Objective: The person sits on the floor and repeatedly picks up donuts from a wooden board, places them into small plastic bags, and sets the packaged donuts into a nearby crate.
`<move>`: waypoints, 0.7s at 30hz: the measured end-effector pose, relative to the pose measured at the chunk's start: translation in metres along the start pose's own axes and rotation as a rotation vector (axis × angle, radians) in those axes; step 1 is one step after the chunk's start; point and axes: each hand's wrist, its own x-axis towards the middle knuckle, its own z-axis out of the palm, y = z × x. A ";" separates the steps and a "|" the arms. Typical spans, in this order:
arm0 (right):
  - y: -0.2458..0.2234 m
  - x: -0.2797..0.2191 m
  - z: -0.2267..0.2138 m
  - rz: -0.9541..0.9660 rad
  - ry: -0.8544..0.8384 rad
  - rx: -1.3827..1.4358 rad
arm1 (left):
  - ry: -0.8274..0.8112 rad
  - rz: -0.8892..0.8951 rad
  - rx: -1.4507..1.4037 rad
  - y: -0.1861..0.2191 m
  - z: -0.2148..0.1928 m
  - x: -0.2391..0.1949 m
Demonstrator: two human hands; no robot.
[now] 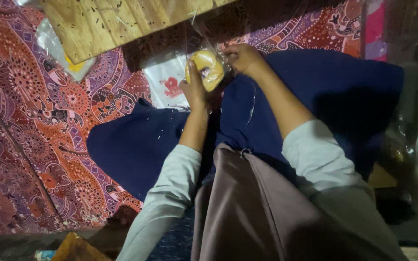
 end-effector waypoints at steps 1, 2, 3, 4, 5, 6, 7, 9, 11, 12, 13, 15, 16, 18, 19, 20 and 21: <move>0.000 -0.003 0.001 0.073 -0.029 0.090 | -0.084 -0.132 -0.088 0.003 -0.006 -0.002; -0.006 -0.005 -0.005 0.141 -0.052 0.177 | -0.175 -0.156 -0.121 0.010 -0.009 -0.003; -0.015 -0.008 -0.010 0.161 -0.067 0.209 | -0.267 -0.180 -0.154 0.019 -0.013 -0.005; -0.028 -0.013 -0.014 0.181 -0.086 0.240 | -0.356 -0.205 -0.188 0.026 -0.019 -0.007; -0.043 -0.019 -0.017 0.201 -0.104 0.272 | -0.438 -0.203 -0.290 0.033 -0.027 -0.011; -0.060 -0.025 -0.019 0.204 -0.125 0.398 | -0.520 -0.199 -0.390 0.039 -0.038 -0.014; -0.077 -0.031 -0.021 0.206 -0.148 0.524 | -0.603 -0.195 -0.490 0.046 -0.048 -0.018; -0.106 -0.046 -0.024 0.205 -0.194 0.675 | -0.750 -0.182 -0.613 0.055 -0.072 -0.025; -0.126 -0.057 -0.028 0.183 -0.239 0.718 | -0.845 -0.222 -0.744 0.056 -0.080 -0.030; -0.134 -0.064 -0.027 0.166 -0.258 0.819 | -0.860 -0.271 -0.813 0.055 -0.089 -0.033; -0.140 -0.072 -0.026 0.148 -0.277 0.920 | -0.876 -0.321 -0.882 0.054 -0.097 -0.034; -0.145 -0.084 -0.033 0.105 -0.300 1.058 | -0.899 -0.309 -0.896 0.049 -0.101 -0.030; -0.144 -0.089 -0.040 0.083 -0.302 1.096 | -0.914 -0.308 -0.903 0.045 -0.103 -0.026; -0.144 -0.091 -0.061 0.001 -0.267 1.192 | -1.071 -0.313 -0.949 0.048 -0.114 -0.016; -0.145 -0.087 -0.073 -0.062 -0.232 1.248 | -1.157 -0.321 -0.974 0.049 -0.118 -0.015; -0.146 -0.089 -0.093 -0.136 -0.167 1.284 | -1.152 -0.288 -0.990 0.053 -0.122 -0.016; -0.147 -0.092 -0.107 -0.287 0.036 0.487 | -1.146 -0.256 -1.007 0.055 -0.122 -0.024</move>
